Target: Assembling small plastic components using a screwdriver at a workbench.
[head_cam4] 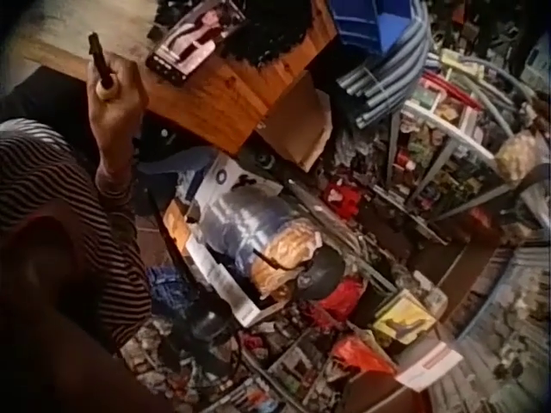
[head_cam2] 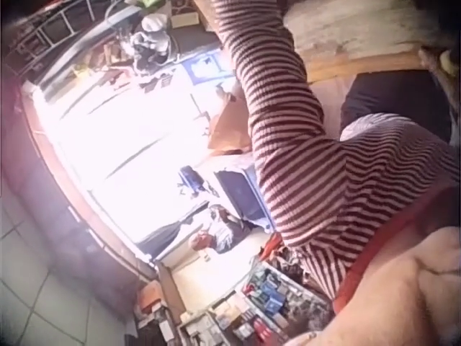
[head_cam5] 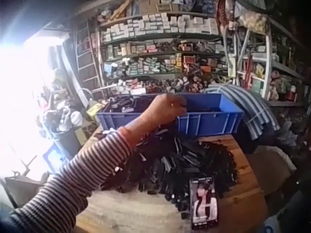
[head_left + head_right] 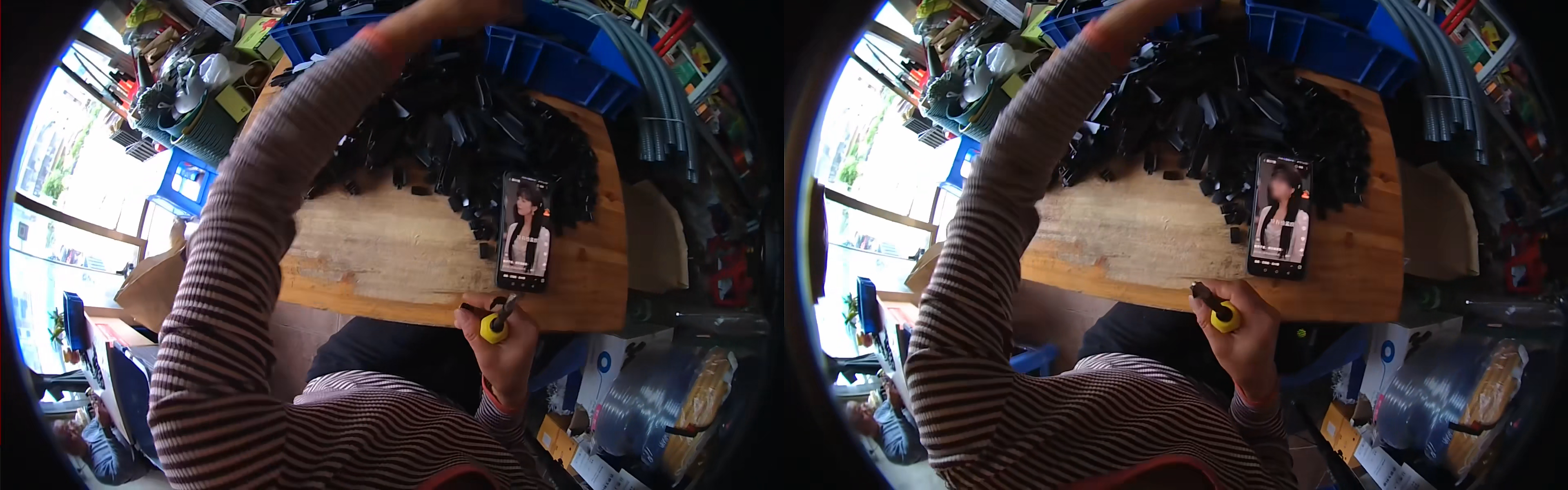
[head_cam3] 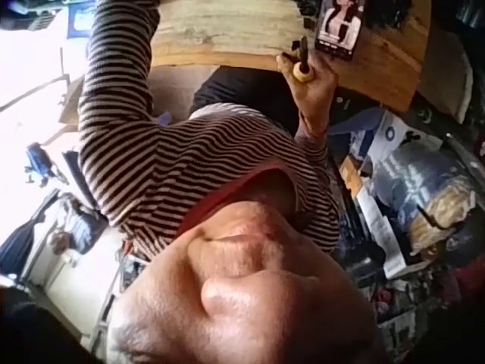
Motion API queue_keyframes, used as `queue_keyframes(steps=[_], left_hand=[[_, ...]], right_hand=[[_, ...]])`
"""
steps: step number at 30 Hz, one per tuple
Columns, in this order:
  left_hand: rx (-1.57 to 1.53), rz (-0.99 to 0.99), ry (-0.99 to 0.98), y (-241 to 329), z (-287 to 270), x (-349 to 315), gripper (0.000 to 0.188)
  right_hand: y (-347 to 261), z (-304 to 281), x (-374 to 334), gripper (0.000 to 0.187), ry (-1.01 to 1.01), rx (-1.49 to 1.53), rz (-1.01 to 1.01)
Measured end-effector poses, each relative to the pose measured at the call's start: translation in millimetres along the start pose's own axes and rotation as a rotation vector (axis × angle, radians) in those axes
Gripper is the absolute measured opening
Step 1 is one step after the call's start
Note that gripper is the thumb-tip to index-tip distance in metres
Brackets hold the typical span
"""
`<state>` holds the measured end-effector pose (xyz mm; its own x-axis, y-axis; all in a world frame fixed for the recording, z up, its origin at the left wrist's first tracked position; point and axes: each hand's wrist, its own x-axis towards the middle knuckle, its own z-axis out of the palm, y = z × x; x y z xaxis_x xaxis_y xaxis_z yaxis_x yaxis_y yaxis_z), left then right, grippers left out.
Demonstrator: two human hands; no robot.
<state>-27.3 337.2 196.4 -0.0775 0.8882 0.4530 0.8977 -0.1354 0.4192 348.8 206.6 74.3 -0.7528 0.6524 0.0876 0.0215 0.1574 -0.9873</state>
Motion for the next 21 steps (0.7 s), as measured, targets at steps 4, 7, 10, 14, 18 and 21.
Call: queue_keyframes(steps=[4, 7, 10, 14, 18, 21], left_hand=[[0.334, -0.290, -0.135, 61.1, 44.0, -174.5, 0.018], [0.390, -0.145, -0.066, 57.1, 68.3, -252.9, 0.014], [0.470, -0.042, 0.120, 53.3, 66.7, -279.6, 0.008], [0.233, -0.154, 0.154, 79.9, 43.7, -285.0, 0.005], [-0.196, -0.404, 0.182, 108.6, 43.7, -309.5, 0.007], [-0.310, -0.518, 0.147, 119.1, 56.4, -326.9, 0.008]], right_hand=[[0.1, 6.5, 0.3, 0.019, -0.085, -0.050, -0.096], [-1.8, 30.5, 2.8, 0.018, -0.236, 0.025, -0.164], [-4.3, 42.7, -0.4, 0.018, -0.329, 0.016, -0.212], [6.5, 38.8, -8.8, 0.018, -0.339, -0.003, -0.098], [9.6, 43.8, -6.6, 0.017, -0.285, -0.011, -0.122], [4.4, 47.8, -3.5, 0.016, -0.263, -0.019, -0.163]])
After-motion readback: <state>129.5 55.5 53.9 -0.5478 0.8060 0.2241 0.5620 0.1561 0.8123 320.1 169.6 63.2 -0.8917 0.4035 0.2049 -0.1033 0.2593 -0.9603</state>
